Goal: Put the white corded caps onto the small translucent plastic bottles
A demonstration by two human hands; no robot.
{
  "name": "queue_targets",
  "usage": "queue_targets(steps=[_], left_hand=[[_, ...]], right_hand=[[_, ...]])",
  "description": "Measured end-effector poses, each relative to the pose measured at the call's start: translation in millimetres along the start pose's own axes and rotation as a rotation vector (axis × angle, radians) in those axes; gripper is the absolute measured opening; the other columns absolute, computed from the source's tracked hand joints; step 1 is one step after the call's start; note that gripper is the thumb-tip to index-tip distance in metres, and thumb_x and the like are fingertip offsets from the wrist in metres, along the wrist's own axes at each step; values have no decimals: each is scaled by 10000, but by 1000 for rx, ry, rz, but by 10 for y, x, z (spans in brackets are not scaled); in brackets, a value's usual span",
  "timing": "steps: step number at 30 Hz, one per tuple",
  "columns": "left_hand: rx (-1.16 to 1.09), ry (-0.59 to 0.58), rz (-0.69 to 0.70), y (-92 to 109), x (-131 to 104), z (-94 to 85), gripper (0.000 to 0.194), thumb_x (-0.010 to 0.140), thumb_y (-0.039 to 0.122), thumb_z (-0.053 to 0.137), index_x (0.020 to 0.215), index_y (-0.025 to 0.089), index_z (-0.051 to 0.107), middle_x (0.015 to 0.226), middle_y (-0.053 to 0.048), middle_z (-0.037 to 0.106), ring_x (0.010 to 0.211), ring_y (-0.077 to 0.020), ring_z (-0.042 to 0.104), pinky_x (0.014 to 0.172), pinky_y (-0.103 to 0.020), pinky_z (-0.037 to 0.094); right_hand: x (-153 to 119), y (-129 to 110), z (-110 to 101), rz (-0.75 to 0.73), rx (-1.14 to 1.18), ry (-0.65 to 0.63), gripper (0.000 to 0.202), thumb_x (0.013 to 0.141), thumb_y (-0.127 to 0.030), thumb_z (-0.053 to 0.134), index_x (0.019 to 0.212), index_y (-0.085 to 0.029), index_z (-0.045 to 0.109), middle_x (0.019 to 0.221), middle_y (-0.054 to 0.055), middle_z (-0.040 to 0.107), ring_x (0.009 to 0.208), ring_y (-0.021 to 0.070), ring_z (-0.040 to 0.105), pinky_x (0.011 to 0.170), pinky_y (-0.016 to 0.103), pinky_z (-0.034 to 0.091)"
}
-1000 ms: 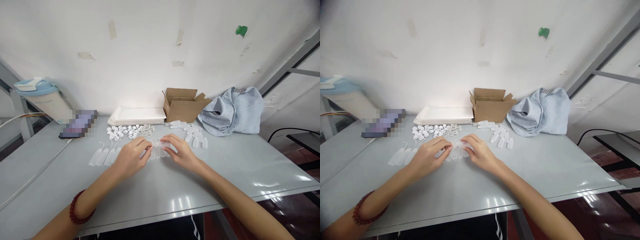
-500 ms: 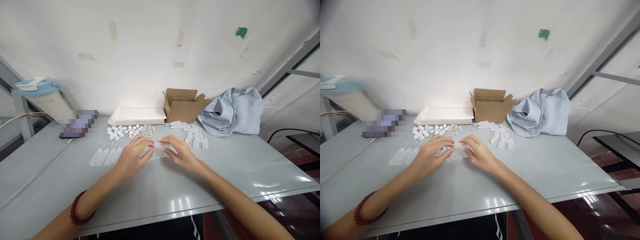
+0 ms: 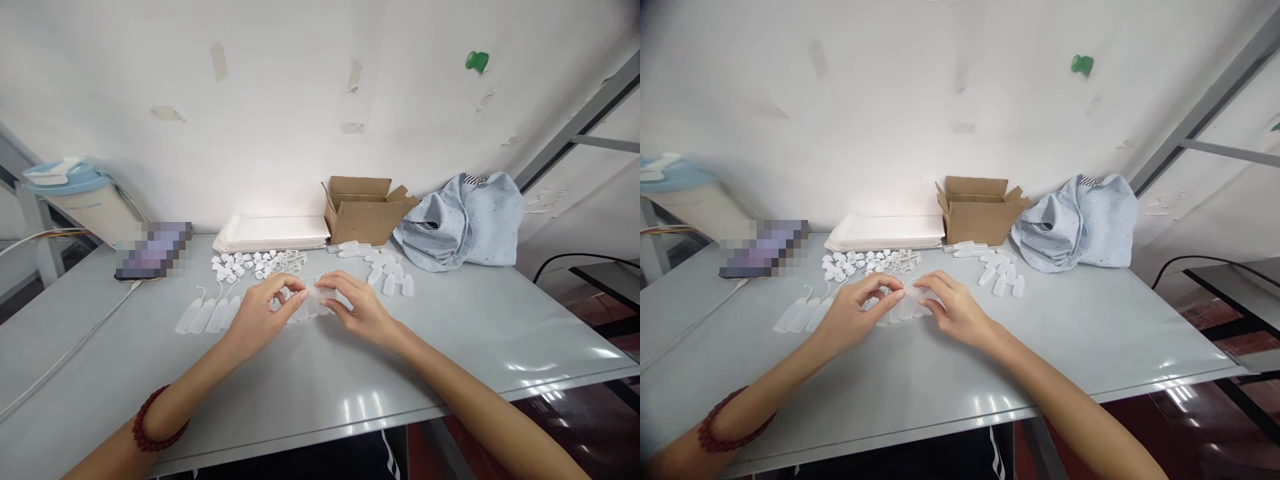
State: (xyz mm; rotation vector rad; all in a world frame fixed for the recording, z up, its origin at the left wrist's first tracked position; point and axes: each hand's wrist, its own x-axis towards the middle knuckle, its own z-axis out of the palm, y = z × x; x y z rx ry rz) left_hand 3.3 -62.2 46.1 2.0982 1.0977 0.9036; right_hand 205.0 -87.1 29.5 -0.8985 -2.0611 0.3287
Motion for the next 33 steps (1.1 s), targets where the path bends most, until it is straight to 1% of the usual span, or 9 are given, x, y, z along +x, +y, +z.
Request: queue_targets(steps=[8,11,15,18,21,25,29,31,33], left_hand=[[-125,6,21,26,-1,50,102,849,312,577,848,224,628,865,-2,654,747,-141,595,654,-252,504],[-131,5,28,26,-11,66,97,848,307,579,851,223,629,871,-6,656,751,-145,600,648,-255,511],[-161,-1,30,34,-10,82,90,835,297,597,828,211,622,810,-1,647,713,-135,601,617,-241,508],[-181,0,28,35,-7,93,90,819,292,612,815,202,615,784,-1,639,714,-138,603,618,-244,511],[-187,14,7,31,-7,98,119,805,313,630,851,203,626,798,-6,640,739,-148,607,630,-254,513],[-218,-20,-30,30,1,91,141,793,322,644,866,202,653,794,-12,645,718,-147,601,622,-256,502],[-275,-34,-43,9,22,70,141,777,319,669,871,215,679,849,-22,647,728,-142,589,602,-243,493],[-302,-33,-48,-9,31,62,140,769,319,679,868,221,692,893,-33,640,748,-146,585,580,-236,492],[-317,-32,-52,-24,35,58,133,766,318,683,855,222,703,904,-42,633,744,-149,583,552,-231,493]], right_hand=[[-18,4,27,-43,-17,1,289,892,-88,462,1148,-207,523,989,98,593,883,190,597,732,353,540],[-25,-3,23,-53,-32,-2,296,898,-100,449,1155,-219,537,998,98,589,886,193,604,737,358,546],[-45,-23,43,-54,-39,-25,300,896,-100,457,1160,-212,546,997,104,594,881,192,610,738,350,551],[-56,-45,67,-49,-28,-31,331,898,-101,455,1201,-219,516,1022,111,605,906,199,615,746,356,553],[-57,-66,76,-29,-5,-19,398,897,-101,465,1269,-241,460,1029,102,616,924,204,618,764,363,551],[-52,-84,69,-42,35,-11,461,896,-80,460,1314,-271,428,1051,92,606,946,193,614,784,350,546],[-41,-93,61,-46,42,29,395,899,-97,471,1261,-253,488,1049,96,610,932,189,620,776,344,548],[-35,-98,53,1,35,57,320,893,-139,506,1197,-234,534,1006,90,636,897,194,632,767,354,553],[-27,-107,42,95,57,61,274,871,-185,564,1142,-221,566,978,81,666,879,196,650,778,365,557]])
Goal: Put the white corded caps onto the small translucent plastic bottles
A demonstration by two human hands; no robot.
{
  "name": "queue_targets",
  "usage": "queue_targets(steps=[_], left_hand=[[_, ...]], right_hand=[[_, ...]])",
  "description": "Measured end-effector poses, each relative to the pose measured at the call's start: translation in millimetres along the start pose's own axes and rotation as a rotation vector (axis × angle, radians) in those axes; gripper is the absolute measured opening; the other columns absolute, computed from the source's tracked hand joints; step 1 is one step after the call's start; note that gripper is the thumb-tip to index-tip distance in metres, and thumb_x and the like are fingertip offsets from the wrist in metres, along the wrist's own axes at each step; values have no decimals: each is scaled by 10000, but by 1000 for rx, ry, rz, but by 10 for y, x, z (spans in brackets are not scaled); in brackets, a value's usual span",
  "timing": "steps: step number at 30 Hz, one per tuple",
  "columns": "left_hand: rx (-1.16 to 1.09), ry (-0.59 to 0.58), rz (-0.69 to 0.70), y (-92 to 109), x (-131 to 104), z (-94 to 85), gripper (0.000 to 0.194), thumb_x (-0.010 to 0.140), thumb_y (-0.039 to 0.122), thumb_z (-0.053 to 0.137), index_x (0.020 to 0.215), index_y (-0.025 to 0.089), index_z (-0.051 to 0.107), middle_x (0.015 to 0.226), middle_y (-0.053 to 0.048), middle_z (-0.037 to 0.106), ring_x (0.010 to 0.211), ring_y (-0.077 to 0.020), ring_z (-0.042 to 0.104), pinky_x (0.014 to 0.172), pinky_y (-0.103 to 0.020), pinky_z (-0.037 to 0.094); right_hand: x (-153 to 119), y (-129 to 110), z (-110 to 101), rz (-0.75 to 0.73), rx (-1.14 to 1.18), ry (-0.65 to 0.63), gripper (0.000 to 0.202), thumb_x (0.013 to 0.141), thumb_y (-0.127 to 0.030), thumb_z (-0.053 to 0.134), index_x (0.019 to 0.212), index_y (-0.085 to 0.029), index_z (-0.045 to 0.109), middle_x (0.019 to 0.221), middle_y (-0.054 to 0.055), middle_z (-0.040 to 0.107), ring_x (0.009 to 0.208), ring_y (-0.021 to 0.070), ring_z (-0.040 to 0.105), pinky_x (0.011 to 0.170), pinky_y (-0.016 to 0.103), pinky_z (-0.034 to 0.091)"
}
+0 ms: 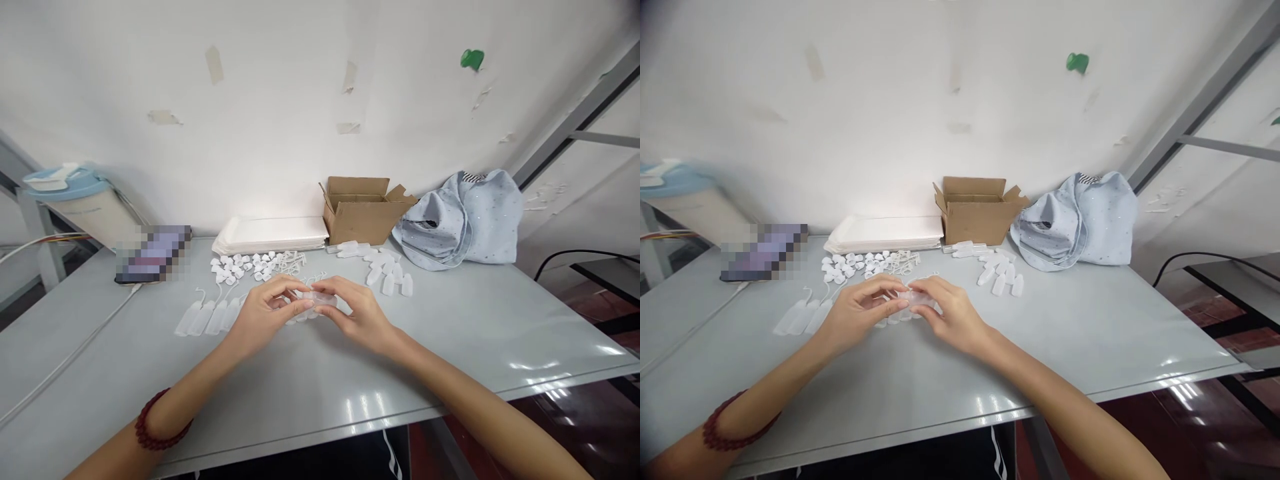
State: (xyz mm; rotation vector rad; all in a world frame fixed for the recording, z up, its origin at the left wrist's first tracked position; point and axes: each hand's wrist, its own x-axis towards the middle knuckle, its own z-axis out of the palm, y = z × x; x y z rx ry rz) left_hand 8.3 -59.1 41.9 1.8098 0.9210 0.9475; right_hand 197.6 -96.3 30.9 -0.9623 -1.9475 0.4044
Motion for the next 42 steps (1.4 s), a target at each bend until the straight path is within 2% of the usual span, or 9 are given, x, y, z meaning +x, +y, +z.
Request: queue_targets(steps=[4,9,13,17,20,24,31,35,42], left_hand=[[-5,-16,43,-3,-6,2,107,779,288,671,859,237,720,914,-43,615,731,-139,588,546,-223,511],[44,3,143,-1,-36,20,143,816,243,631,946,242,692,1037,-50,572,764,-126,597,605,-235,554],[281,159,300,-16,-55,32,265,829,216,620,1093,234,598,1211,-80,497,778,-125,590,634,-274,560],[498,303,506,-30,-70,72,256,841,146,593,1085,213,556,1174,-95,508,790,-143,592,674,-307,547],[550,254,620,-46,-77,132,294,847,99,572,1117,209,528,1123,-96,536,958,-197,585,749,-319,544],[607,141,692,-59,-35,205,398,845,134,603,1217,174,465,1181,-134,536,1101,-241,533,932,-404,484],[646,120,756,7,160,261,389,803,134,633,1168,159,500,1131,-126,591,1073,-261,527,914,-429,478],[646,125,742,32,287,340,379,772,133,632,1134,166,525,1099,-115,612,1044,-271,523,883,-438,481],[634,-76,545,-78,433,509,303,772,185,633,1063,134,567,1076,-108,638,1024,-276,488,847,-418,478]], right_hand=[[17,-39,-22,205,180,-62,318,825,-214,631,1136,-223,571,1002,65,701,905,190,677,829,387,553],[49,-79,-45,325,364,-106,322,824,-204,622,1145,-205,597,1020,64,706,897,179,678,833,387,550],[71,-62,-48,420,385,-10,245,768,-247,686,1003,-178,675,970,65,710,873,193,673,783,369,560],[79,-38,-37,522,453,63,248,730,-273,713,956,-178,670,849,39,707,783,180,672,712,339,559],[85,-35,-37,581,534,116,283,694,-302,741,929,-173,649,780,33,700,739,186,673,654,323,549],[106,-52,-69,626,688,114,289,695,-319,737,918,-168,631,787,46,713,799,206,690,713,347,544],[153,-61,-138,661,747,152,271,690,-316,727,900,-161,657,816,45,697,797,188,680,733,323,518],[202,7,-239,646,626,128,217,736,-329,659,868,-156,651,783,42,681,762,185,664,659,295,503],[223,229,-426,625,-106,-183,191,773,-163,497,837,-124,672,751,35,685,684,138,607,597,221,425]])
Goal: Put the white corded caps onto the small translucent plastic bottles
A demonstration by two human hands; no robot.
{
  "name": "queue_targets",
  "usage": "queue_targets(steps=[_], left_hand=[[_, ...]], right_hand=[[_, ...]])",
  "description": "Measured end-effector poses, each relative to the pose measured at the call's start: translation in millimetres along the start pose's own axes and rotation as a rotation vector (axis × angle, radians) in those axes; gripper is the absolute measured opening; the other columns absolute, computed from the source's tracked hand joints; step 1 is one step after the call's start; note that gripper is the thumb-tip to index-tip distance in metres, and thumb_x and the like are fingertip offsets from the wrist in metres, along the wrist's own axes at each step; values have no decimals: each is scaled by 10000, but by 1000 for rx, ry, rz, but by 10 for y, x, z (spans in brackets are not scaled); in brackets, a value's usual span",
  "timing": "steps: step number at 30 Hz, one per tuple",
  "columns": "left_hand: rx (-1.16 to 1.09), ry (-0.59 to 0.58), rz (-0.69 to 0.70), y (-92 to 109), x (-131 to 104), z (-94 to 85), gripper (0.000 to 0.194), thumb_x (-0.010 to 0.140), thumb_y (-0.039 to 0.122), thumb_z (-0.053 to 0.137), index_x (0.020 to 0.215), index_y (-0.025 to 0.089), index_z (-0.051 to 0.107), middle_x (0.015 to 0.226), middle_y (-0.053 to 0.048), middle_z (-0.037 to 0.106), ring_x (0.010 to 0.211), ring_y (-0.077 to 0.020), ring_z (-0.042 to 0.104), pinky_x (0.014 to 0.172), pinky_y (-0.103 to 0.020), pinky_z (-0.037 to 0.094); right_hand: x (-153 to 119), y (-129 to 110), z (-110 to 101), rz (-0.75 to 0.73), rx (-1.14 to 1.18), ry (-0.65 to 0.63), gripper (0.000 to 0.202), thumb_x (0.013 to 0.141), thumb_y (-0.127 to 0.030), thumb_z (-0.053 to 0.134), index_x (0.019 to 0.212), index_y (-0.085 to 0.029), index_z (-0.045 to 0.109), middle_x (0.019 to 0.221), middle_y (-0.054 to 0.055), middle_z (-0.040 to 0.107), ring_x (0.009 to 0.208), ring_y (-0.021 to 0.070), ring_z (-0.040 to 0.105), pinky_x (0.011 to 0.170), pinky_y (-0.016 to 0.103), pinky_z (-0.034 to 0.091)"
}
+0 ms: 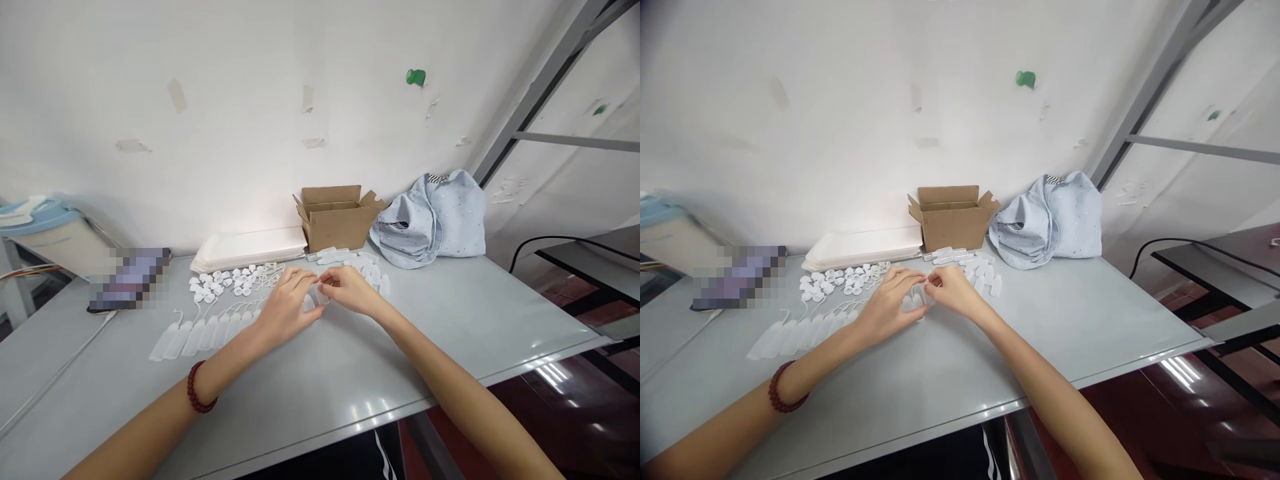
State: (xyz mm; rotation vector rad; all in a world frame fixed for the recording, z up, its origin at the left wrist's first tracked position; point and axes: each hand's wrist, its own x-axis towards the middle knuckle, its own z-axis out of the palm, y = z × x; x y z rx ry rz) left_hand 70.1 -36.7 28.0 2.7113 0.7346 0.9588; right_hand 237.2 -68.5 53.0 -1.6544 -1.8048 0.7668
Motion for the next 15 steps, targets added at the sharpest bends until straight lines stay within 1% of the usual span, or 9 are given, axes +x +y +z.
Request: queue_targets(steps=[4,6,8,12,15], left_hand=[[-1,-135,-49,28,17,52,278,749,192,637,1014,127,586,1008,-100,651,993,-283,491,825,-412,479],[-8,-195,-71,42,23,53,265,744,212,639,994,136,592,969,-91,656,976,-283,502,821,-411,480],[-7,-234,-90,45,26,49,253,745,226,634,979,139,597,961,-92,659,981,-287,508,832,-414,476],[30,-279,-113,33,34,31,234,745,232,617,954,127,606,982,-115,659,1005,-299,509,847,-425,469],[48,-306,-118,36,45,6,246,746,231,602,971,133,607,983,-114,659,1013,-300,516,842,-423,468]], right_hand=[[4,71,6,14,-97,-80,168,752,-161,509,683,-126,658,599,21,640,588,134,559,546,223,373],[3,85,19,34,-130,-112,174,752,-167,520,647,-126,651,572,24,627,571,134,545,541,225,366],[3,88,27,57,-150,-134,169,763,-174,525,693,-124,670,596,32,641,592,139,554,553,222,373],[0,75,18,104,-174,-158,197,788,-195,532,869,-120,695,692,55,682,652,153,586,572,219,388],[-7,65,9,118,-174,-185,208,806,-213,530,896,-121,693,693,58,685,623,151,592,561,219,397]])
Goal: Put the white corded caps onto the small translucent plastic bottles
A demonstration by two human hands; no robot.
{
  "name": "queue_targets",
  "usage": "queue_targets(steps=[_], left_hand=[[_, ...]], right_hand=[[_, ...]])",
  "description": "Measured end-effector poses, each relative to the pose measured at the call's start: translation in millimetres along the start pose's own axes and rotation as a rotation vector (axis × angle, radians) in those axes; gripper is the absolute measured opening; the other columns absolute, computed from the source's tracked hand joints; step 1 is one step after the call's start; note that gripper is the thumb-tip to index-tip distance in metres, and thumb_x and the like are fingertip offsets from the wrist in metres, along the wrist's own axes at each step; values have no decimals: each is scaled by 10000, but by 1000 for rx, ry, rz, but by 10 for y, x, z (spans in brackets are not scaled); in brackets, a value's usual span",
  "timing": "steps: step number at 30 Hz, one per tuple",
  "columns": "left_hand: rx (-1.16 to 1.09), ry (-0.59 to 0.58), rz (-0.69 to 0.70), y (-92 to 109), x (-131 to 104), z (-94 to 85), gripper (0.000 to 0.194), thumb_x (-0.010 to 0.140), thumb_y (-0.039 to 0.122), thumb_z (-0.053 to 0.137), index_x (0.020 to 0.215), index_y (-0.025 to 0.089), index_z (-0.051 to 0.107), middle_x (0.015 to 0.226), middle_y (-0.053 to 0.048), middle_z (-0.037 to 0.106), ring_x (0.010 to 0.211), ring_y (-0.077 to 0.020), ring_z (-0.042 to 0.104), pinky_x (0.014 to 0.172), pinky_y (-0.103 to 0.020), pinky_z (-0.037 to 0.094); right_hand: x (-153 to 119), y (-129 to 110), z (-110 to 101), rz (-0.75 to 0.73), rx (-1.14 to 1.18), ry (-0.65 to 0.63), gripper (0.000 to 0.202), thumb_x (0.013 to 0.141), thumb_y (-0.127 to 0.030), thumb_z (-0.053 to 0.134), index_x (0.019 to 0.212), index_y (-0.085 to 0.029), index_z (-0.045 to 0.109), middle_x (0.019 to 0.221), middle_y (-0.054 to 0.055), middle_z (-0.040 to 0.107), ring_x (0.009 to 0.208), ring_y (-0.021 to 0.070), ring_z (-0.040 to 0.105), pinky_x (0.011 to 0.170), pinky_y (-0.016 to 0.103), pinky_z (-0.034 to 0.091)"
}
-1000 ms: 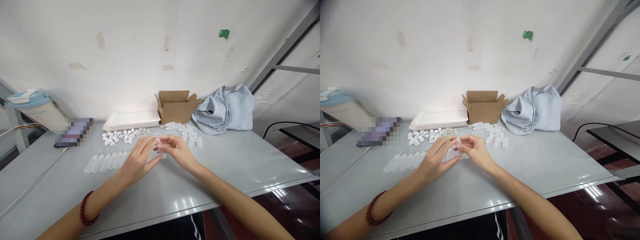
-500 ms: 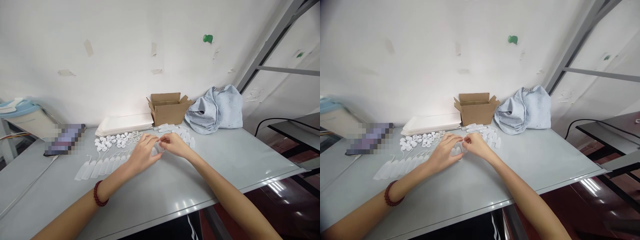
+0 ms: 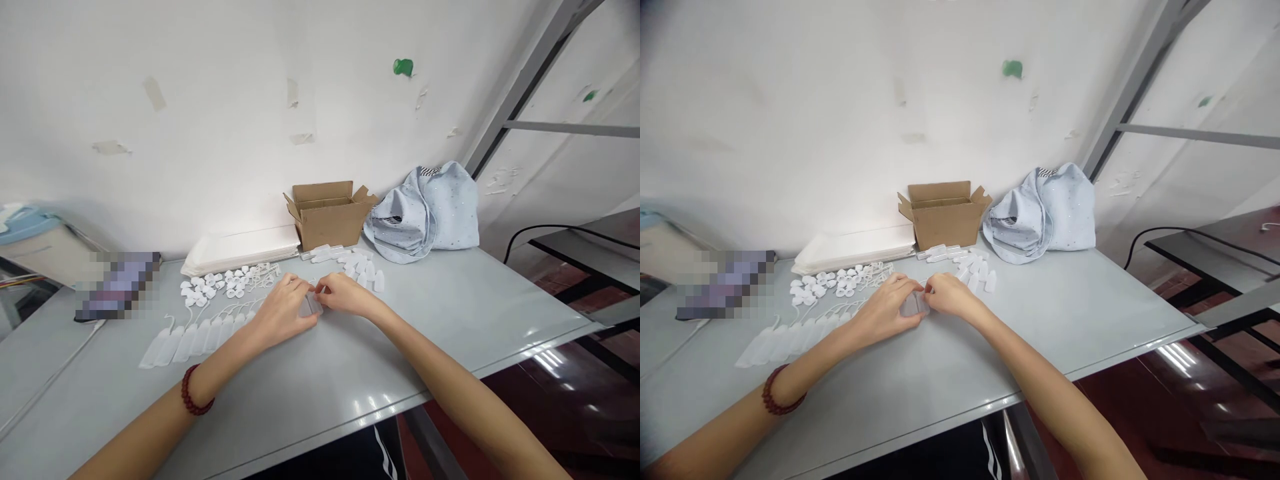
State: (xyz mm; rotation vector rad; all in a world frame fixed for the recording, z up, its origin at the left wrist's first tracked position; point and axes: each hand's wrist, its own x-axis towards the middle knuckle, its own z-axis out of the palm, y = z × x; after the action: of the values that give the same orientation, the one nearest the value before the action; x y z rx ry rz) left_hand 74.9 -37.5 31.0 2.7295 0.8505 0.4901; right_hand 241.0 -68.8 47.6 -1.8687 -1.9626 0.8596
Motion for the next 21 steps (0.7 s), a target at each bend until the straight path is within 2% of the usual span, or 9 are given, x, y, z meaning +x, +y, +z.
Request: queue_targets(steps=[8,18,21], left_hand=[[9,-22,14,7,-9,-45,274,749,235,582,1007,146,603,970,-114,654,1048,-298,518,841,-410,462],[4,4,45,-17,-42,3,223,755,223,565,969,163,583,1002,-112,643,1059,-296,512,856,-429,459],[-35,36,37,-42,-51,-19,258,774,287,584,999,160,584,1022,-115,640,1057,-295,515,861,-430,459]], right_hand=[[30,14,21,-9,66,-73,173,826,-168,497,855,-107,656,684,53,695,481,109,580,538,202,437],[68,36,47,-18,119,-72,150,841,-149,495,836,-106,639,668,43,689,492,105,594,540,190,458],[70,44,25,-18,112,-71,146,842,-167,505,845,-113,640,705,47,701,499,106,601,532,193,457]])
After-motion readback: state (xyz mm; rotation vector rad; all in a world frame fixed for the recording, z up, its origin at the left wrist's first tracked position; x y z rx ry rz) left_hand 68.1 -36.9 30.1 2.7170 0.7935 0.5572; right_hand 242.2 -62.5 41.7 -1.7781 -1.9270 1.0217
